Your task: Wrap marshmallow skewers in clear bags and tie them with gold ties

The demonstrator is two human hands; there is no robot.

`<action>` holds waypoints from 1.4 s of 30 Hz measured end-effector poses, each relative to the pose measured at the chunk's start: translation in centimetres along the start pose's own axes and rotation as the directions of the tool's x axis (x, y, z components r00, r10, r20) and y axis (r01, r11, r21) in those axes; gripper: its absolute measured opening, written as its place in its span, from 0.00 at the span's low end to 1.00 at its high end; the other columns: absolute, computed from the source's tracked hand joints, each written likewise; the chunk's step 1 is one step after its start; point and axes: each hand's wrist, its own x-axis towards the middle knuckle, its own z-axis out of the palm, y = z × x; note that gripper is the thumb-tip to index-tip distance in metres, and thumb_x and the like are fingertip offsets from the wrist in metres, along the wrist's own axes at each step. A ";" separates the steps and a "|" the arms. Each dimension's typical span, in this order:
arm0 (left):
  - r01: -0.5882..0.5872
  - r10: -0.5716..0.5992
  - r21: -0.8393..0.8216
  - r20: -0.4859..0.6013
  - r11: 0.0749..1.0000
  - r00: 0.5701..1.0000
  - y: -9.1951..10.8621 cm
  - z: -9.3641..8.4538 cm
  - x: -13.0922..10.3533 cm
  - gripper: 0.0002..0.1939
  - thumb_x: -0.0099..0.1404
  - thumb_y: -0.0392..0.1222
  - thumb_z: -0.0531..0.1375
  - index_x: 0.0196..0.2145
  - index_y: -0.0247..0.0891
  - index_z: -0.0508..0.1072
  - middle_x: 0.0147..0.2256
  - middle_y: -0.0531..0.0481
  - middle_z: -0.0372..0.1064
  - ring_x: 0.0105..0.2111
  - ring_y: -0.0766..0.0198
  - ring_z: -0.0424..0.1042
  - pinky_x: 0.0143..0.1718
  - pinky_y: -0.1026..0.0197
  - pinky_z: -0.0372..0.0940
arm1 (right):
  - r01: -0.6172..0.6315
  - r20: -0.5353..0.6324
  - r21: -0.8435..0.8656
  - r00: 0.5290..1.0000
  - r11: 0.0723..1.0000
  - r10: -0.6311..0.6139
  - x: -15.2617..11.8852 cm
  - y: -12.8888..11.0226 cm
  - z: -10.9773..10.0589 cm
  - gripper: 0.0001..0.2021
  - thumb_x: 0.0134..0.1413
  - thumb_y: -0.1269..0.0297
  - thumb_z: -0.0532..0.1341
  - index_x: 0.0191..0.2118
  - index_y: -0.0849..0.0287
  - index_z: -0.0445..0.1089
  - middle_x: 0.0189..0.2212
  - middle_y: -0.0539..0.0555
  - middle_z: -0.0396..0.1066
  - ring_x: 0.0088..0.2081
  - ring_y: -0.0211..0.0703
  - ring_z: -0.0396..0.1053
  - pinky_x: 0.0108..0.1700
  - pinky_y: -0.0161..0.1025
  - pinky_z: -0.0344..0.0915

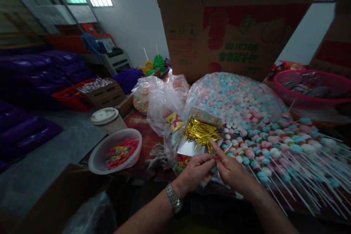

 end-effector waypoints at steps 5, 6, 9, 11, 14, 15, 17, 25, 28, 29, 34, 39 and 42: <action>0.017 -0.057 -0.190 -0.207 0.982 0.977 -0.1 0.9 0.4 0.15 0.45 0.50 0.66 0.20 0.34 0.72 0.19 0.52 0.64 0.21 0.69 0.62 0.25 0.67 0.58 | -0.010 -0.213 -0.084 0.977 0.996 -0.008 -1.1 -0.3 2.1 0.28 0.54 0.66 0.50 0.62 0.59 0.50 0.20 0.50 0.66 0.22 0.41 0.63 0.27 0.35 0.58; 0.016 -0.063 -0.219 -0.208 0.976 0.976 0.1 1.0 0.3 0.15 0.44 0.49 0.66 0.19 0.34 0.71 0.19 0.53 0.64 0.21 0.69 0.62 0.24 0.67 0.58 | 0.011 -0.305 0.015 0.952 1.000 -0.006 -1.4 -0.3 2.5 0.29 0.54 0.64 0.52 0.62 0.60 0.48 0.20 0.48 0.64 0.22 0.40 0.62 0.28 0.35 0.59; -0.003 -0.032 -0.206 -0.165 0.979 0.986 0.8 1.1 -0.2 0.13 0.43 0.46 0.67 0.19 0.33 0.71 0.19 0.53 0.64 0.20 0.70 0.61 0.24 0.67 0.57 | -0.020 -0.316 0.456 0.931 0.890 0.183 -1.9 0.0 2.5 0.33 0.50 0.56 0.59 0.60 0.61 0.51 0.17 0.42 0.57 0.18 0.34 0.55 0.22 0.31 0.55; 0.033 -0.048 -0.153 -0.097 0.988 0.994 1.2 1.0 -0.6 0.11 0.44 0.44 0.66 0.18 0.33 0.72 0.18 0.54 0.64 0.19 0.71 0.60 0.23 0.68 0.56 | -0.165 -0.062 0.639 0.962 0.751 0.265 -2.0 0.3 1.6 0.33 0.44 0.53 0.63 0.55 0.62 0.59 0.15 0.40 0.53 0.15 0.30 0.49 0.18 0.29 0.49; 0.206 -0.198 -0.139 0.070 0.968 0.978 1.7 0.8 -0.9 0.08 0.45 0.41 0.65 0.20 0.33 0.73 0.17 0.54 0.64 0.18 0.72 0.60 0.20 0.69 0.54 | -0.236 0.203 0.625 0.970 0.744 0.137 -1.9 0.5 -0.4 0.24 0.40 0.55 0.67 0.45 0.60 0.70 0.18 0.44 0.62 0.18 0.30 0.54 0.20 0.29 0.52; 0.260 -0.243 -0.159 0.118 0.952 0.963 1.8 0.7 -1.0 0.08 0.44 0.41 0.66 0.21 0.33 0.74 0.18 0.53 0.65 0.18 0.72 0.61 0.20 0.69 0.55 | -0.212 0.233 0.604 0.969 0.768 0.084 -1.8 0.4 -0.9 0.20 0.40 0.56 0.67 0.41 0.60 0.72 0.20 0.46 0.64 0.20 0.31 0.57 0.22 0.30 0.54; 0.299 -0.272 -0.219 0.146 0.929 0.951 2.0 0.5 -1.1 0.09 0.42 0.41 0.67 0.22 0.33 0.74 0.18 0.52 0.66 0.18 0.71 0.63 0.20 0.69 0.56 | -0.189 0.258 0.583 0.965 0.790 0.041 -1.6 -0.1 -1.5 0.17 0.41 0.56 0.66 0.38 0.60 0.73 0.20 0.47 0.66 0.21 0.32 0.58 0.23 0.30 0.54; 0.146 -0.168 -0.228 -0.077 0.963 0.983 2.2 0.9 -1.1 0.16 0.41 0.47 0.69 0.20 0.32 0.73 0.17 0.52 0.66 0.16 0.73 0.61 0.18 0.70 0.55 | -0.108 -0.143 0.519 0.967 0.848 0.211 -1.4 -0.5 1.5 0.20 0.41 0.49 0.64 0.18 0.58 0.60 0.11 0.42 0.55 0.13 0.29 0.48 0.15 0.30 0.46; 0.041 -0.096 -0.257 -0.205 0.965 0.974 1.8 1.9 -1.1 0.16 0.43 0.49 0.68 0.22 0.33 0.72 0.19 0.52 0.67 0.19 0.71 0.63 0.21 0.69 0.58 | -0.009 -0.334 0.414 0.929 0.910 0.161 -1.6 0.1 2.9 0.15 0.49 0.51 0.59 0.23 0.58 0.64 0.14 0.45 0.59 0.15 0.33 0.55 0.17 0.32 0.54; 0.009 -0.068 -0.247 -0.233 0.969 0.970 1.6 2.2 -1.2 0.16 0.45 0.50 0.68 0.24 0.33 0.73 0.20 0.52 0.67 0.20 0.70 0.64 0.23 0.68 0.59 | 0.040 -0.399 0.315 0.912 0.948 0.094 -1.7 0.3 3.1 0.13 0.52 0.54 0.57 0.27 0.58 0.66 0.16 0.47 0.63 0.18 0.36 0.60 0.20 0.33 0.58; -0.224 0.280 0.206 -0.302 0.953 0.911 1.2 2.5 -1.5 0.13 0.51 0.50 0.64 0.29 0.37 0.74 0.32 0.47 0.71 0.36 0.59 0.68 0.39 0.62 0.61 | 0.295 -0.521 -0.371 0.718 0.880 -0.461 -2.2 0.4 2.3 0.09 0.56 0.70 0.50 0.38 0.60 0.67 0.30 0.57 0.73 0.32 0.45 0.70 0.35 0.40 0.65; 0.056 -0.060 -0.025 -0.211 0.998 0.976 5.5 0.7 -1.9 0.30 0.53 0.64 0.56 0.45 0.39 0.68 0.32 0.46 0.71 0.35 0.56 0.70 0.35 0.58 0.64 | 0.426 -0.340 -0.572 0.654 0.701 -0.676 -2.8 -1.5 1.8 0.07 0.55 0.73 0.52 0.34 0.60 0.66 0.25 0.55 0.70 0.28 0.44 0.67 0.32 0.40 0.62; -0.054 0.064 -0.298 0.026 0.953 0.998 8.9 -1.4 -3.1 0.34 0.55 0.71 0.45 0.42 0.41 0.70 0.25 0.50 0.71 0.27 0.59 0.71 0.34 0.55 0.66 | 0.378 -0.303 -0.318 0.829 0.870 -0.471 -2.6 -2.1 2.0 0.10 0.55 0.72 0.49 0.27 0.58 0.63 0.20 0.51 0.65 0.23 0.40 0.62 0.26 0.36 0.56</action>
